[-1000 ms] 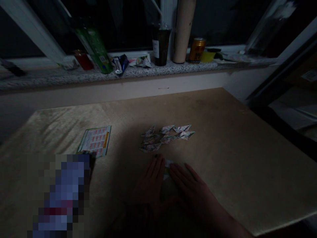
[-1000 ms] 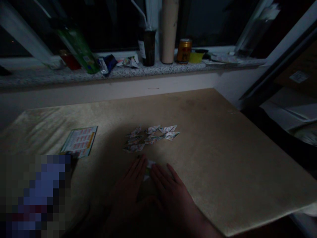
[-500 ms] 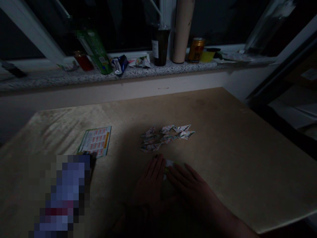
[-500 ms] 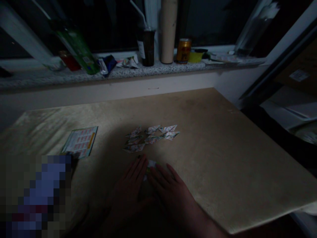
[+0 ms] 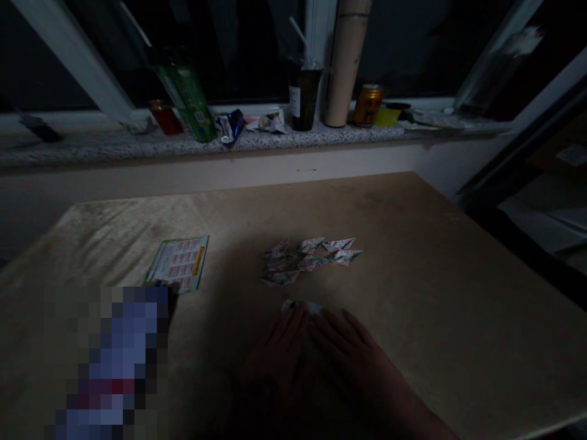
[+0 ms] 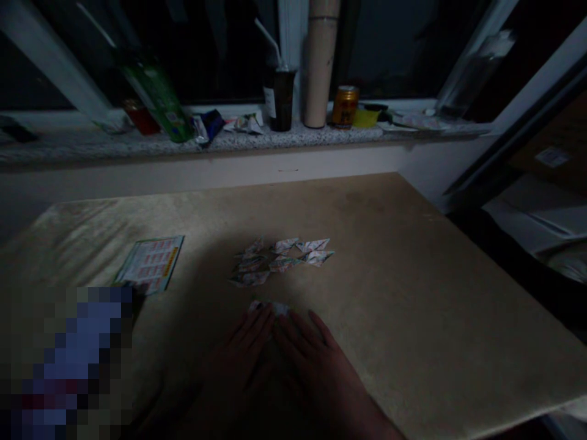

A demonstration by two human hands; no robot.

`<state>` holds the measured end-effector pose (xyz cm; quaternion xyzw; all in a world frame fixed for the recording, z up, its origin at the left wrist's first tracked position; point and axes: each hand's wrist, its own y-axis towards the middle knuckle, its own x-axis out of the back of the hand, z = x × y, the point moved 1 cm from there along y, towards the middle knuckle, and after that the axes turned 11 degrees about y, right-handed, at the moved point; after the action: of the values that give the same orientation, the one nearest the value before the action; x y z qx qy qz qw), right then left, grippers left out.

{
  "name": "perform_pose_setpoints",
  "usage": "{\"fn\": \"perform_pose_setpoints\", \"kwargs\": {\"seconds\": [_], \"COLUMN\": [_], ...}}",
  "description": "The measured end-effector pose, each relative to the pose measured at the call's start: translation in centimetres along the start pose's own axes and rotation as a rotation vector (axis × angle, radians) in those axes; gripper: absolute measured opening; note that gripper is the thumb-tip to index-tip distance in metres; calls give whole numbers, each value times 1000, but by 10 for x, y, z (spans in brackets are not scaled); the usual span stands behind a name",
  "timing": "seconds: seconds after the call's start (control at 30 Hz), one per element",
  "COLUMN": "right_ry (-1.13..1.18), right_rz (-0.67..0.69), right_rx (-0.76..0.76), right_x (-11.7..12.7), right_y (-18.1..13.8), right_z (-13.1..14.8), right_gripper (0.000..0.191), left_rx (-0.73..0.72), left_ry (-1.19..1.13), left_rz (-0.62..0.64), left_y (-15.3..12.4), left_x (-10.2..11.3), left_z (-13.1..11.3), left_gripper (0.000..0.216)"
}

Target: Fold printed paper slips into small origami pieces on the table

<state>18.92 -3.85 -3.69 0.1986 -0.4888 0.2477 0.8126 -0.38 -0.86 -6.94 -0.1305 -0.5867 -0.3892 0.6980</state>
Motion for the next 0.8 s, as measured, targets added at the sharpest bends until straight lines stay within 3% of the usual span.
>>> {"fn": "perform_pose_setpoints", "kwargs": {"seconds": [0.07,0.2,0.37,0.63,0.8], "right_ry": [30,75,90,-24,-37], "right_rz": [-12,-46,-135,-232,-374], "right_rx": [-2,-8,14,120,233], "right_x": [0,1,0,-2,3], "right_y": [0,-1,1,19,21], "right_z": [-1,-3,-7,-13,-14], "right_gripper": [59,56,57,41,30], "left_rx": [-7,-6,-104,-128,-46], "left_ry": [-36,-78,-56,-139,-263], "left_rz": [23,-58,-101,-136,-179], "left_y": [5,14,15,13,10], "left_x": [9,19,21,25,20], "left_z": [3,10,14,20,23], "left_gripper": [47,38,37,40,34]}}
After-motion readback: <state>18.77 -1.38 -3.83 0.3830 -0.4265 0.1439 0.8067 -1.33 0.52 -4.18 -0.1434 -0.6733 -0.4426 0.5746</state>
